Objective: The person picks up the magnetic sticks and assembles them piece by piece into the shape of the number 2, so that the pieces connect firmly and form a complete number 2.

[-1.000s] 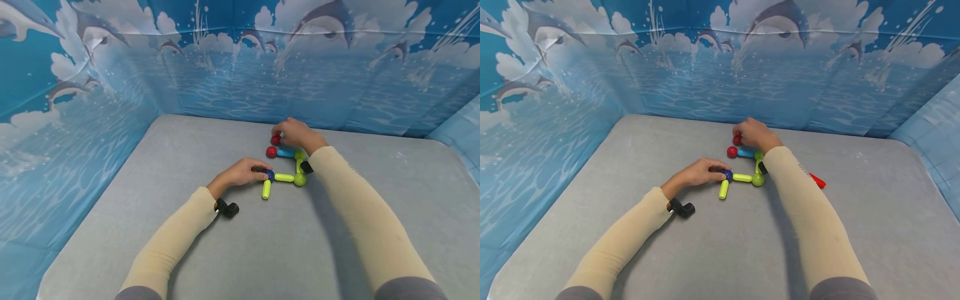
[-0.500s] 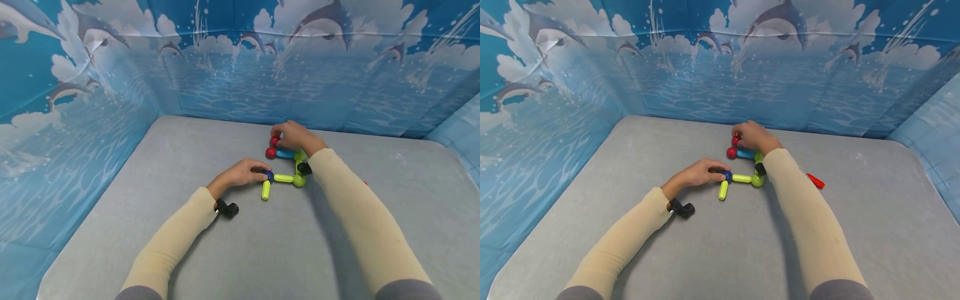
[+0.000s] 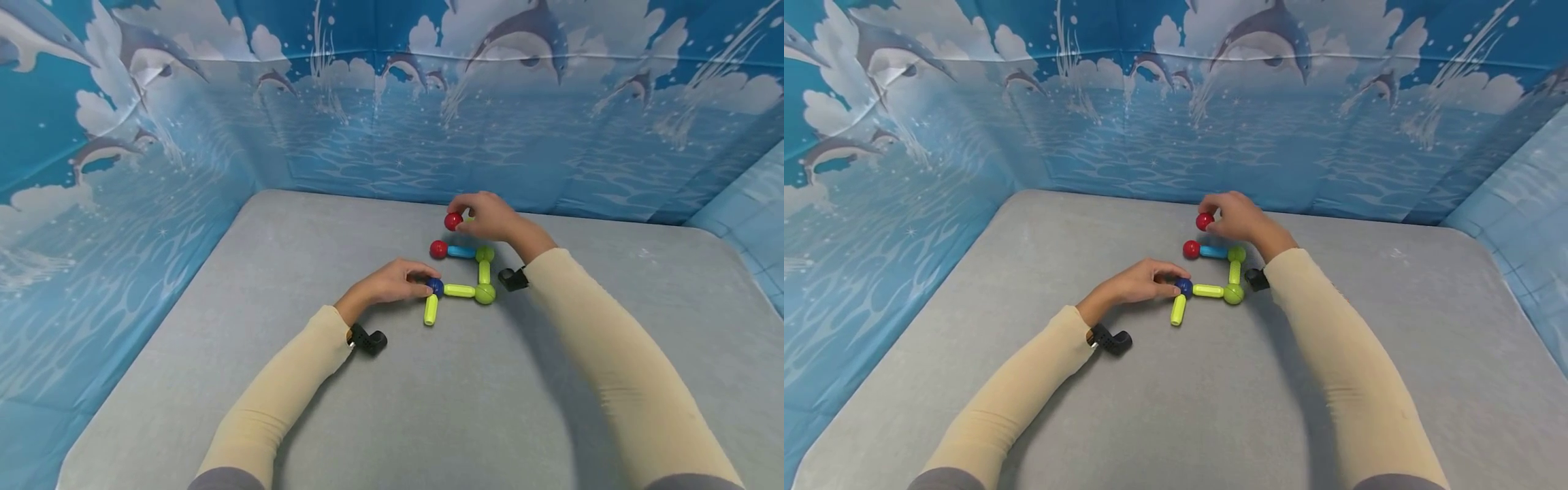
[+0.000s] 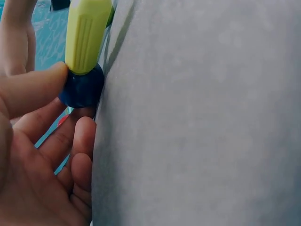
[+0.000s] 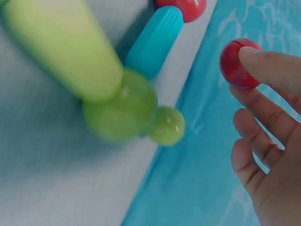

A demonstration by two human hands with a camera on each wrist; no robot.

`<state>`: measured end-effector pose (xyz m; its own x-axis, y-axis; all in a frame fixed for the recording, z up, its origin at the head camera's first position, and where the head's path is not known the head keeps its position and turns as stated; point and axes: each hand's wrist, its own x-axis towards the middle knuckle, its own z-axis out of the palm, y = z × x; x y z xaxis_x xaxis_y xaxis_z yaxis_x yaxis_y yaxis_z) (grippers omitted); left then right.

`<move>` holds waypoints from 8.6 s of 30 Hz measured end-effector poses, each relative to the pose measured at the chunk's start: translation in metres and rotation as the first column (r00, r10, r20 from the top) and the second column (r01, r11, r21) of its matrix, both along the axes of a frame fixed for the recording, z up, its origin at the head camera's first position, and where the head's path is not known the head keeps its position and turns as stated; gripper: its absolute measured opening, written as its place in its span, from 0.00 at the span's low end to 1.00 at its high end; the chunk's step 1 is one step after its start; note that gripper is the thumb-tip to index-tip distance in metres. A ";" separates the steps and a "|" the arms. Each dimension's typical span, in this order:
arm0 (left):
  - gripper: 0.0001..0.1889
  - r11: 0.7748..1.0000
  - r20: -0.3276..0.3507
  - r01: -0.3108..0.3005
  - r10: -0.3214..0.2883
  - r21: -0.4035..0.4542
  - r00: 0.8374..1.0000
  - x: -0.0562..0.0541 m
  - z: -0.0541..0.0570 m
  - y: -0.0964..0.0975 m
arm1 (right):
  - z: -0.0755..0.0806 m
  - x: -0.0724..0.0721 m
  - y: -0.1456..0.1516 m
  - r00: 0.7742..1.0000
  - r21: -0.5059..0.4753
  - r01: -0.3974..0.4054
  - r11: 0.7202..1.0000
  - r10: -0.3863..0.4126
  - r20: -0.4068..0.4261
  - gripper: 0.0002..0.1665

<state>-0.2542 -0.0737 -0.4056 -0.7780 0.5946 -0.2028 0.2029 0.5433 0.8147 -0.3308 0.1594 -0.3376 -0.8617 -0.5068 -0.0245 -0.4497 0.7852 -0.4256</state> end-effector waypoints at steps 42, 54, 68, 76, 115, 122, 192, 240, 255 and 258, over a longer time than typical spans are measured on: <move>0.18 0.998 -0.003 -0.049 0.049 -0.027 0.999 0.005 0.001 0.006 | -0.028 0.173 0.065 0.990 -0.153 -0.093 0.984 0.108 0.095 0.21; 0.18 0.999 0.002 -0.051 0.051 -0.018 0.999 0.005 0.000 0.004 | -0.041 0.177 0.033 0.978 -0.193 -0.142 0.971 0.168 0.126 0.20; 0.18 0.998 -0.017 -0.061 0.061 -0.007 0.998 0.006 0.003 0.004 | -0.050 0.176 -0.004 0.962 -0.298 -0.047 0.953 0.124 0.244 0.16; 0.18 0.997 -0.002 -0.076 0.077 0.007 0.997 0.007 0.002 0.004 | -0.050 0.171 -0.014 0.936 -0.332 0.060 0.941 0.062 0.345 0.16; 0.19 0.997 0.002 -0.070 0.070 -0.009 0.998 0.008 0.006 0.009 | -0.052 0.166 -0.023 0.931 -0.356 0.073 0.932 0.064 0.360 0.14; 0.20 0.998 -0.023 -0.060 0.059 -0.020 0.998 0.010 0.008 0.006 | -0.053 0.166 -0.024 0.928 -0.361 0.065 0.930 0.077 0.365 0.13; 0.18 0.973 -0.345 -0.012 -0.070 -0.230 0.936 0.088 0.014 0.016 | -0.046 0.108 0.157 0.898 0.107 0.413 0.904 -0.424 0.115 0.18; 0.17 0.997 -0.184 -0.016 0.002 -0.076 0.983 0.079 0.007 0.011 | -0.021 0.146 0.099 0.993 -0.080 0.100 0.992 -0.094 0.078 0.16; 0.15 0.997 -0.122 -0.028 0.019 -0.066 0.992 0.075 0.009 0.012 | -0.026 0.159 0.052 0.992 -0.059 -0.089 0.994 0.094 0.087 0.14; 0.15 0.997 -0.144 -0.012 0.001 -0.072 0.990 0.074 0.009 0.011 | -0.027 0.159 0.049 0.991 -0.058 -0.082 0.995 0.088 0.102 0.14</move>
